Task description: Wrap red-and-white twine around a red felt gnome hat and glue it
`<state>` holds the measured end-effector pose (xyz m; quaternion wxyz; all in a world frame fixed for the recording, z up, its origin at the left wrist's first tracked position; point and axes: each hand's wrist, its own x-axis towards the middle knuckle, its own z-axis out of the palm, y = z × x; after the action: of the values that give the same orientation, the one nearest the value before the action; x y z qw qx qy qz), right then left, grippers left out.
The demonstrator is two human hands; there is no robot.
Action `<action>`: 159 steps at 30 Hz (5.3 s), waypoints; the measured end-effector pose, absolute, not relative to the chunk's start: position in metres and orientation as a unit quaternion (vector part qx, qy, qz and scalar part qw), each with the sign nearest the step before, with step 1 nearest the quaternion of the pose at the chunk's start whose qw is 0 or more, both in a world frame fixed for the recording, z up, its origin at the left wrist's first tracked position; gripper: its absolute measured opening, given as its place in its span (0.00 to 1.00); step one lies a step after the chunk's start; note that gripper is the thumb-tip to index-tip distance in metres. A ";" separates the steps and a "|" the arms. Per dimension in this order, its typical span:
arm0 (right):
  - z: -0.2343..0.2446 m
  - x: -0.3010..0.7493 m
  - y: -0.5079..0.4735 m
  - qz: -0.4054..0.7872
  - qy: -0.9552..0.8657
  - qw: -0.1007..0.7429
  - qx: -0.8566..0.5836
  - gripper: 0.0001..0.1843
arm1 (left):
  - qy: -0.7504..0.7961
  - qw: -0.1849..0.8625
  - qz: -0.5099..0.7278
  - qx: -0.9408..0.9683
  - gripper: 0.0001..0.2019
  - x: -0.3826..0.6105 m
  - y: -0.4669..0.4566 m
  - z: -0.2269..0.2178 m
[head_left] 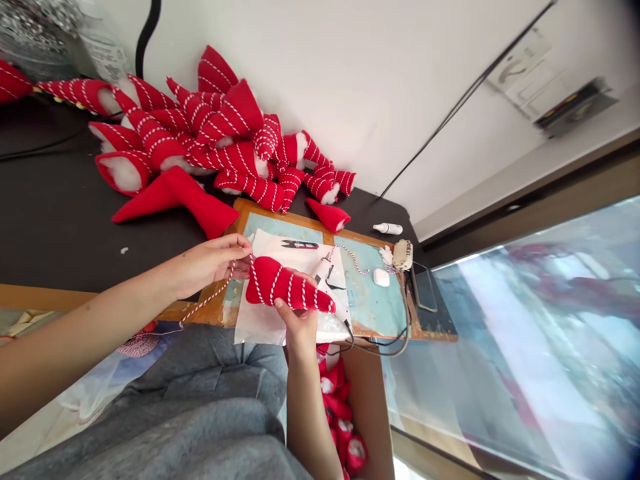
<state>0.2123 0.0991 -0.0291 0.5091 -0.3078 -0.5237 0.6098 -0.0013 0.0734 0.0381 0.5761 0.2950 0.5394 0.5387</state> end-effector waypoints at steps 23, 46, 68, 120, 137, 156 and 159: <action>0.042 0.175 0.132 0.466 -0.773 0.325 -0.283 0.10 | 0.610 0.331 0.512 0.506 0.11 -0.005 0.044 0.036; 0.021 0.131 0.142 0.609 -0.698 0.272 -0.261 0.15 | 0.555 0.476 0.584 0.353 0.30 -0.025 0.034 0.014; 0.006 0.133 0.144 0.650 -0.693 0.255 -0.178 0.21 | 0.511 0.502 0.619 0.322 0.24 -0.033 0.024 0.002; 0.003 0.158 0.119 0.510 -0.741 0.353 -0.258 0.03 | 0.171 0.551 0.792 0.198 0.27 0.006 -0.009 0.065; 0.003 0.144 0.121 0.678 -0.600 0.325 -0.273 0.15 | 0.683 0.233 0.475 0.504 0.11 -0.013 0.014 0.011; -0.008 0.142 0.119 0.643 -0.600 0.379 -0.288 0.14 | 0.690 0.336 0.439 0.467 0.15 -0.006 0.023 0.025; -0.001 0.160 0.132 0.510 -0.706 0.386 -0.304 0.10 | 0.688 0.359 0.432 0.461 0.16 -0.010 0.022 0.027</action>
<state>0.1596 0.1320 -0.0014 0.3860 -0.3045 -0.7060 0.5098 -0.0098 0.0221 0.0272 0.3586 0.4606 0.6878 0.4315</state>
